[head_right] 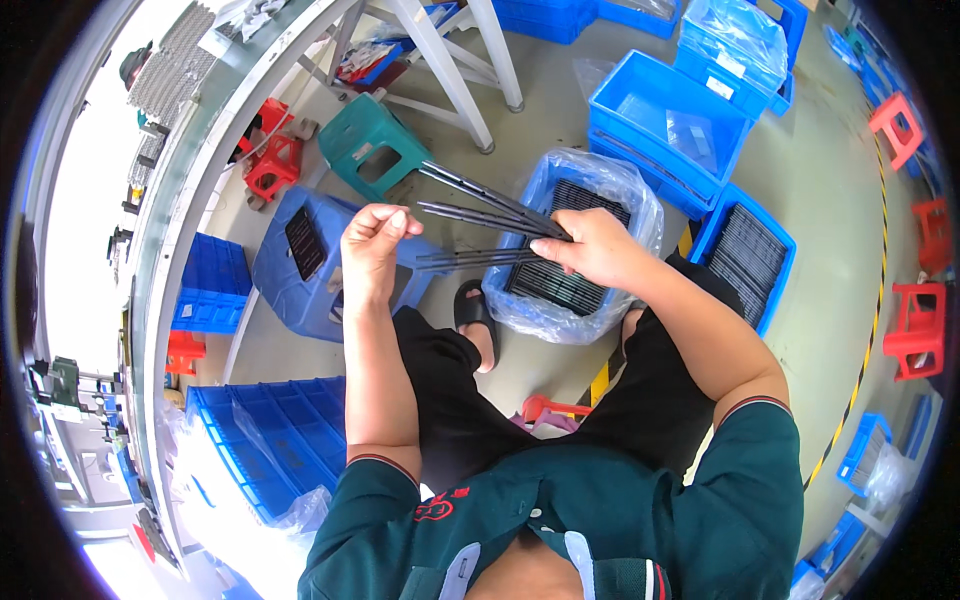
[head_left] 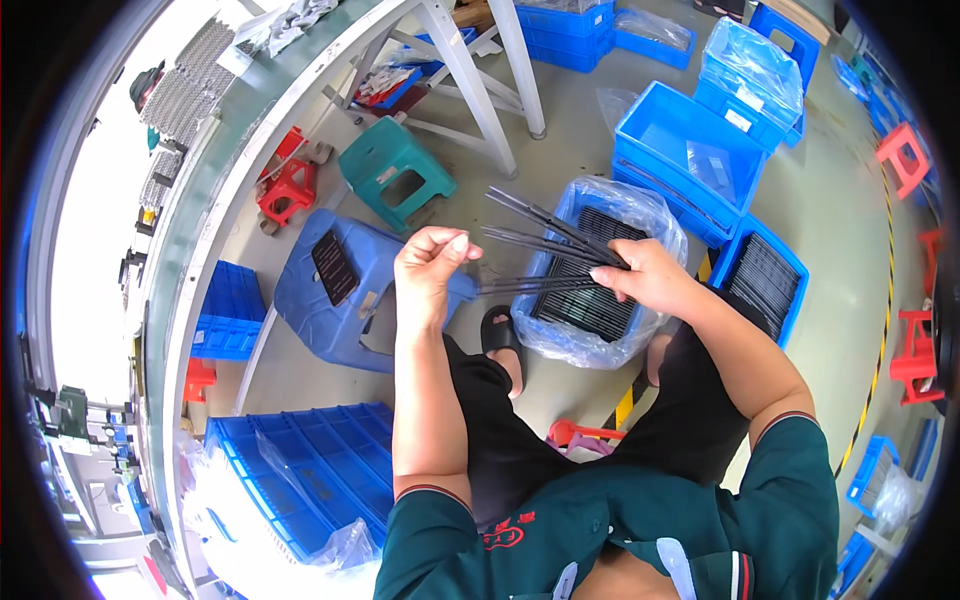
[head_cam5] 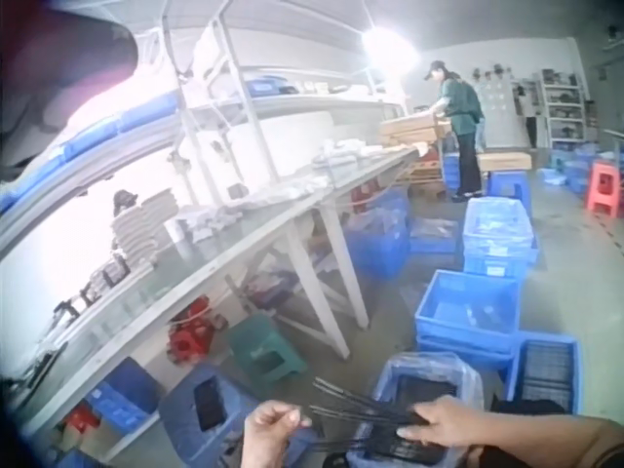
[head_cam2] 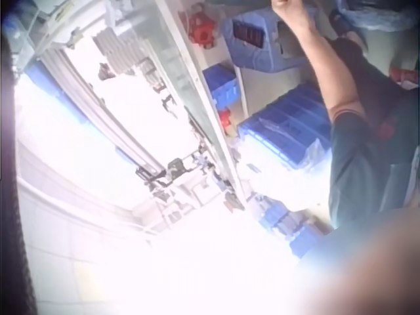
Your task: Sorting and arranging black industrial rods from a bulk container into structured plastic crates.
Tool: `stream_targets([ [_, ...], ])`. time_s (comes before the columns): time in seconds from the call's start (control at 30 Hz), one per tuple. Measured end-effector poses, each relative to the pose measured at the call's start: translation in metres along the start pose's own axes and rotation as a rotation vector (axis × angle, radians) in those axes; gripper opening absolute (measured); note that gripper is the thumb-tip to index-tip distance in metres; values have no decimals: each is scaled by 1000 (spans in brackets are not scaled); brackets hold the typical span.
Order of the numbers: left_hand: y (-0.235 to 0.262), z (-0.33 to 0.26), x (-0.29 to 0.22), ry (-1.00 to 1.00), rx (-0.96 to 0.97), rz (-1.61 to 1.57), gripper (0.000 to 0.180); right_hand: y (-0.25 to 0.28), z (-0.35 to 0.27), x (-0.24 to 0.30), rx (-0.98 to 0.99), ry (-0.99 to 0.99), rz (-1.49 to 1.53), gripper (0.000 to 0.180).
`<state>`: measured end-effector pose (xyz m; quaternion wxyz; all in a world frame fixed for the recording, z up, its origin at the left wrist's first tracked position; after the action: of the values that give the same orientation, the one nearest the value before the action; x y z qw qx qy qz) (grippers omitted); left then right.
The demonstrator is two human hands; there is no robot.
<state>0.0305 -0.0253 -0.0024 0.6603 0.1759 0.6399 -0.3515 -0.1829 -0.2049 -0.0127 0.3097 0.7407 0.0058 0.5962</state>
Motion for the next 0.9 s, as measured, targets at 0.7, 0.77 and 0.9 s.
stream_targets([
  [0.7,-11,-8,0,88,188,-46,10,5,-4,10,315,-220,277,25],
  [0.77,-14,-9,4,131,208,-42,9,-1,-5,11,297,-222,237,25],
  [0.9,-15,-11,-1,165,185,-33,9,-3,-5,12,222,-234,241,24],
])
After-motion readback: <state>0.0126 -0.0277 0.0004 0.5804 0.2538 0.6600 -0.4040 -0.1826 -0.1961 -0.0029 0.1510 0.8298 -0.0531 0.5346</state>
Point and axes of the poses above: each hand's wrist, its own z-axis towards the middle knuckle, its own y-axis out of the back of the hand, x = y × z, the point moved 2 cm from there along z, towards the middle knuckle, and after that the axes turned 4 degrees about -x, right-handed, at the moved point
